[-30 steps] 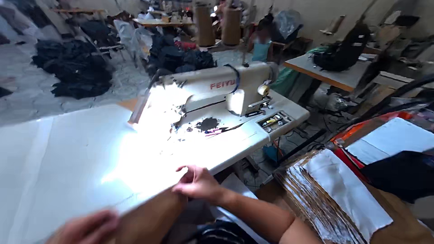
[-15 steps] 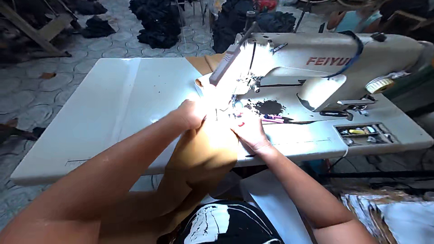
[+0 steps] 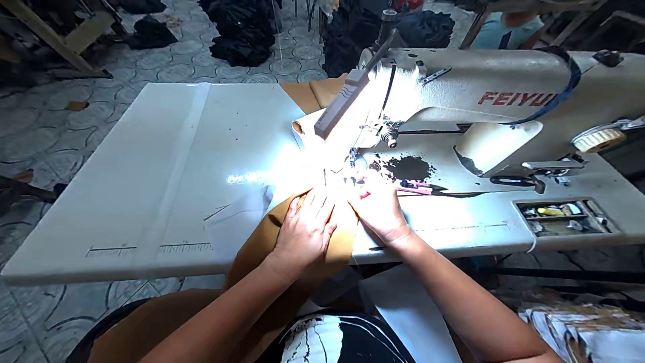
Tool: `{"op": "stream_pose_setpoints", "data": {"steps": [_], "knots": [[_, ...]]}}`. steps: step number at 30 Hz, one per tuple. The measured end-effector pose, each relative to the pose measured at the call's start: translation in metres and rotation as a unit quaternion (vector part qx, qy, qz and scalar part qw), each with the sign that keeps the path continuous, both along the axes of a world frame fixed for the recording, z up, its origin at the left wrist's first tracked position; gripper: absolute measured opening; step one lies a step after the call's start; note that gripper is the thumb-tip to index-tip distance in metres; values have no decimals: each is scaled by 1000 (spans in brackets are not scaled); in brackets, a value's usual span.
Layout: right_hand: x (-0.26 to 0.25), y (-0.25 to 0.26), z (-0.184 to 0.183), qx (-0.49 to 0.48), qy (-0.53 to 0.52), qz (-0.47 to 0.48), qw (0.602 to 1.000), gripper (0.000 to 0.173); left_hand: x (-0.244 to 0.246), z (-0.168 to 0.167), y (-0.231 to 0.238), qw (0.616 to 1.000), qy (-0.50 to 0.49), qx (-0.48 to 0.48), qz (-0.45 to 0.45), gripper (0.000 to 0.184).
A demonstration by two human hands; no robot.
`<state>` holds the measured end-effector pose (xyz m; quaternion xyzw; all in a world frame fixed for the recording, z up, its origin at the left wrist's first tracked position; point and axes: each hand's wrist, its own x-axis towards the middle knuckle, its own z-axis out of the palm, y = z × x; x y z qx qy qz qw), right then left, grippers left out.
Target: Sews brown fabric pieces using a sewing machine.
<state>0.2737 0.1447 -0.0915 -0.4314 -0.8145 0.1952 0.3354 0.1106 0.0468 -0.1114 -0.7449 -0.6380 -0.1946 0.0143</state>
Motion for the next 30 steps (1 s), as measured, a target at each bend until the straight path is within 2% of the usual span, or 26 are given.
{"op": "stream_pose_setpoints", "data": {"steps": [3,6,13,17,23,30], "knots": [[-2,0,1,-13,-43,-22,999,28,-4,2,3,1000,18,-10,-10,56],[-1,5,-5,-29,-32,-7,999,36,-6,0,6,1000,5,-6,-15,56],[11,12,-2,-23,-10,44,999,33,-2,3,10,999,-13,-21,-24,56],[17,19,-7,31,-31,117,992,16,-1,1,12,999,-15,-18,-22,56],[19,15,-8,74,-89,111,987,23,0,1,13,999,-13,-24,-24,56],[19,7,-4,61,-141,91,984,28,0,2,11,999,-13,-32,-24,56]]}}
